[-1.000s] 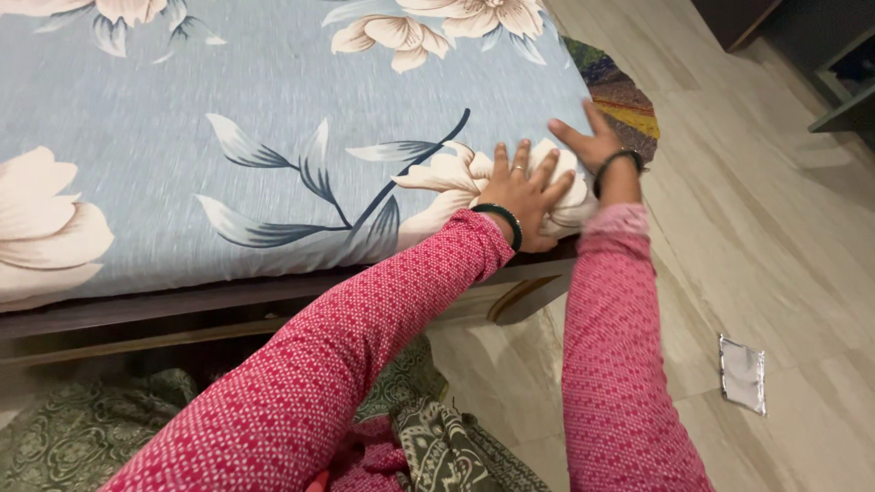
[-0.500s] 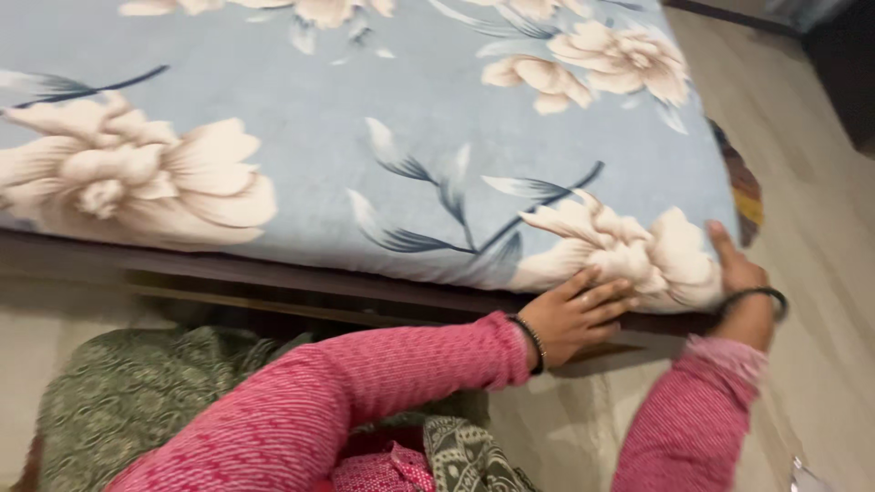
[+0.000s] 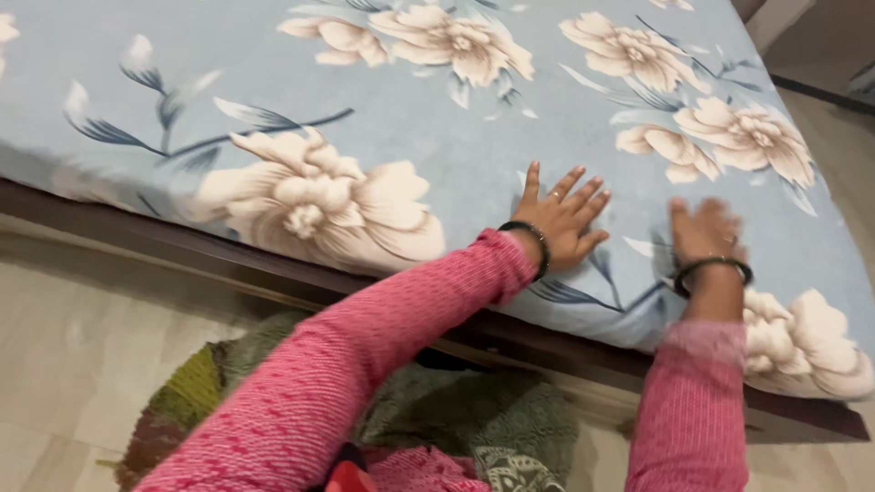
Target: The person smooths a floral-patterned fitted sheet over a mattress, tucking the edges under the mattress along all sides. The person then places a matching pillow on the bed and adjusts it. The task is performed by hand without tools.
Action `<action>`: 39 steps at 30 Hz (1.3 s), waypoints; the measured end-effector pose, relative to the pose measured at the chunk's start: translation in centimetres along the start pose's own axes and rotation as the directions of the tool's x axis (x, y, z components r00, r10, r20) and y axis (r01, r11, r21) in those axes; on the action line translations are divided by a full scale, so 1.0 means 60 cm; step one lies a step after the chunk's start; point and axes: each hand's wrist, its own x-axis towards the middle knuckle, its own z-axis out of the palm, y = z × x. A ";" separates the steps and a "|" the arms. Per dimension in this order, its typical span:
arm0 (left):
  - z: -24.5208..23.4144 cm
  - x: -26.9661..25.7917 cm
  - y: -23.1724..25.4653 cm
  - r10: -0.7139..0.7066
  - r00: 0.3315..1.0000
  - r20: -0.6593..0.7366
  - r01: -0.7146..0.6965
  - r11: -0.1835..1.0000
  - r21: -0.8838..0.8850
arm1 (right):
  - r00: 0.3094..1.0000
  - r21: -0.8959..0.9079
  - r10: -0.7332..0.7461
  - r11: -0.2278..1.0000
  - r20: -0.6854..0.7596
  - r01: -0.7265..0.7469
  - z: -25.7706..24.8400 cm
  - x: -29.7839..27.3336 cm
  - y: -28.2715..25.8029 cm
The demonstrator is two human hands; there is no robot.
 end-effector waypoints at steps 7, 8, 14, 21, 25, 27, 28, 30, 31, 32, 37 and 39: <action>-0.043 0.001 -0.150 -0.196 0.920 0.340 0.211 0.977 -0.008 | 0.977 -0.236 -0.149 0.954 0.153 0.182 0.098 -0.014 -0.275; -0.051 0.000 -0.191 -0.235 0.913 0.335 0.252 0.968 -0.007 | 0.974 -0.245 -0.184 0.946 0.131 0.212 0.115 -0.017 -0.317; -0.109 -0.066 -0.469 -0.527 0.795 0.300 0.502 0.850 0.161 | 0.946 -0.225 -0.286 0.922 0.154 0.315 0.195 -0.069 -0.594; -0.177 -0.204 -0.691 -0.732 0.662 0.163 0.724 0.680 0.114 | 0.776 -0.210 -0.598 0.748 0.198 0.630 0.278 -0.204 -0.873; -0.207 -0.280 -0.774 -0.821 0.552 0.147 0.809 0.570 0.145 | 0.626 -0.197 -0.751 0.595 0.212 0.780 0.307 -0.286 -0.968; -0.215 -0.307 -0.802 -0.852 0.512 0.107 0.838 0.523 0.153 | 0.526 -0.165 -0.823 0.500 0.216 0.850 0.313 -0.324 -0.987; -0.218 -0.320 -0.814 -0.866 0.492 0.089 0.852 0.500 0.156 | 0.471 -0.143 -0.853 0.450 0.222 0.882 0.315 -0.343 -0.991; -0.223 -0.343 -0.839 -0.895 0.438 0.082 0.883 0.445 0.146 | 0.366 -0.111 -0.901 0.349 0.232 0.930 0.318 -0.378 -0.995; -0.224 -0.353 -0.848 -0.909 0.409 0.080 0.898 0.417 0.140 | 0.316 -0.102 -0.919 0.300 0.235 0.949 0.319 -0.394 -0.993; -0.224 -0.365 -0.858 -0.920 0.386 0.066 0.909 0.392 0.141 | 0.262 -0.090 -0.935 0.247 0.240 0.965 0.321 -0.410 -0.993; -0.234 -0.436 -0.886 -0.956 0.294 -0.017 0.942 0.286 0.174 | 0.035 -0.065 -0.961 0.018 0.276 0.998 0.313 -0.486 -0.967; -0.241 -0.470 -0.879 -0.973 0.225 -0.044 0.958 0.213 0.192 | -0.079 -0.042 -0.963 -0.093 0.257 0.995 0.305 -0.523 -0.946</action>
